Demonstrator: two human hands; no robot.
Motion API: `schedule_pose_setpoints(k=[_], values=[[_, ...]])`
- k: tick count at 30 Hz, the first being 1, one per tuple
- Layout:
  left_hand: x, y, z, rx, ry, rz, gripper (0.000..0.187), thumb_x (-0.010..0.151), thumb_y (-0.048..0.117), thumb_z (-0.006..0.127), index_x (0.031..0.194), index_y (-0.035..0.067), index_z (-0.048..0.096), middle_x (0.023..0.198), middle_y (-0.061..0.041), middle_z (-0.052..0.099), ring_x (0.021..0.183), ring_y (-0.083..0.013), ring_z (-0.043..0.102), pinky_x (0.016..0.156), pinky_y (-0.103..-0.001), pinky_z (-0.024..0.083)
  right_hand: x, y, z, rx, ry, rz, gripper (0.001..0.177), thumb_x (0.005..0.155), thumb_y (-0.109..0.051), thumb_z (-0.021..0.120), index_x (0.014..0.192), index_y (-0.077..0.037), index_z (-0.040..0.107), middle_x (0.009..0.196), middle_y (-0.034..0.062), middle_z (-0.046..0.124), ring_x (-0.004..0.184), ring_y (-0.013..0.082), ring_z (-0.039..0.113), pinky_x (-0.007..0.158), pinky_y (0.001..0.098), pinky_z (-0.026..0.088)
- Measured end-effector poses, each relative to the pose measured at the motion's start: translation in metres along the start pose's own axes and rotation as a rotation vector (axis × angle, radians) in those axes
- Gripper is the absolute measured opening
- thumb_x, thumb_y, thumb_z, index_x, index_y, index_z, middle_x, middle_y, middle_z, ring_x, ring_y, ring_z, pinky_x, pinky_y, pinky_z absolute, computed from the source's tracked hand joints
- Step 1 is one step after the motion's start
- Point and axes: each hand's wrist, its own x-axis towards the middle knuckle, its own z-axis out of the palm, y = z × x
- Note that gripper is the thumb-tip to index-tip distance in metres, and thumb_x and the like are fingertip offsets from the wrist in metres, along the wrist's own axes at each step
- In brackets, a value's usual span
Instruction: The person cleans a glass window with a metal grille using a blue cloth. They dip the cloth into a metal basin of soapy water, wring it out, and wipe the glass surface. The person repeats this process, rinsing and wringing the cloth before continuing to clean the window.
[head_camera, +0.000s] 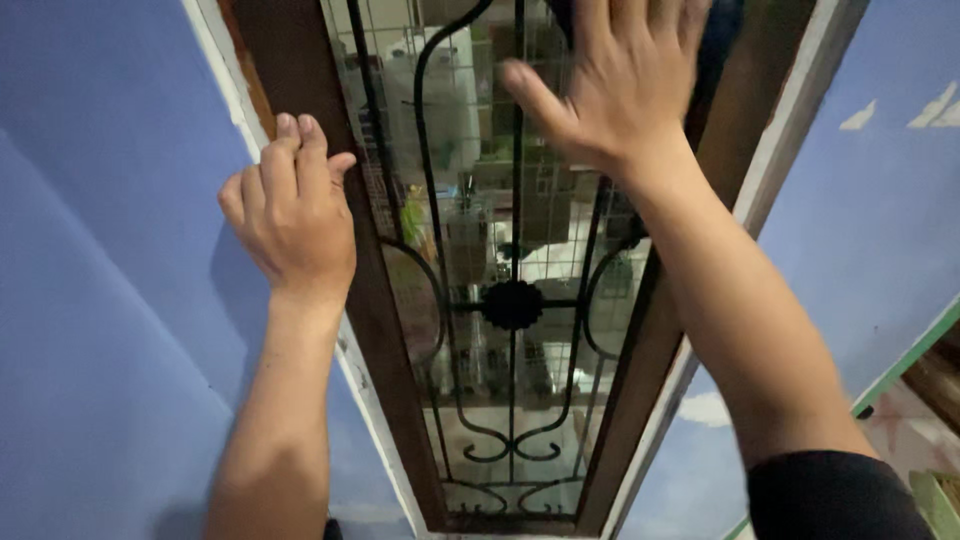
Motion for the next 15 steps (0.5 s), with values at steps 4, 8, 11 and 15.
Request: schedule_pose_setpoints(k=[4, 8, 11, 15], values=[[0.014, -0.002, -0.007, -0.047, 0.005, -0.013, 0.029, 0.102, 0.034, 0.081, 0.118, 0.01, 0.075, 0.116, 0.002, 0.072, 0.104, -0.0163, 0.062, 0.099, -0.037, 0.039, 0.016, -0.05, -0.006, -0.006, -0.093, -0.25, 0.111, 0.089, -0.091, 0.017, 0.17, -0.015, 0.014, 0.173, 0.0159, 0.007, 0.156, 0.0402, 0.002, 0.125, 0.0611, 0.003], [0.03, -0.003, -0.02, -0.047, -0.018, 0.019, 0.026, 0.098, 0.032, 0.082, 0.108, 0.01, 0.075, 0.107, 0.003, 0.071, 0.1, -0.0164, 0.061, 0.099, -0.038, 0.037, -0.014, -0.056, 0.007, 0.029, -0.063, -0.499, 0.11, 0.094, -0.091, 0.016, 0.172, -0.015, 0.011, 0.175, 0.0168, 0.004, 0.158, 0.0403, -0.001, 0.128, 0.0608, 0.002], [0.044, -0.003, -0.027, -0.055, -0.089, 0.015, 0.026, 0.1, 0.032, 0.085, 0.092, 0.011, 0.07, 0.093, 0.002, 0.067, 0.093, -0.0182, 0.061, 0.097, -0.042, 0.037, -0.019, -0.03, 0.003, -0.161, -0.19, -0.333, 0.113, 0.089, -0.094, 0.014, 0.17, -0.016, 0.007, 0.174, 0.0162, 0.001, 0.158, 0.0391, -0.003, 0.126, 0.0595, 0.0], [0.065, -0.001, -0.034, 0.015, -0.191, 0.04, 0.03, 0.102, 0.027, 0.087, 0.085, 0.014, 0.066, 0.082, 0.0, 0.062, 0.088, -0.0181, 0.058, 0.097, -0.046, 0.037, 0.02, 0.001, -0.028, -0.083, 0.063, -0.023, 0.113, 0.094, -0.094, 0.016, 0.171, -0.011, 0.009, 0.174, 0.0222, 0.006, 0.157, 0.0427, 0.001, 0.127, 0.0597, 0.001]])
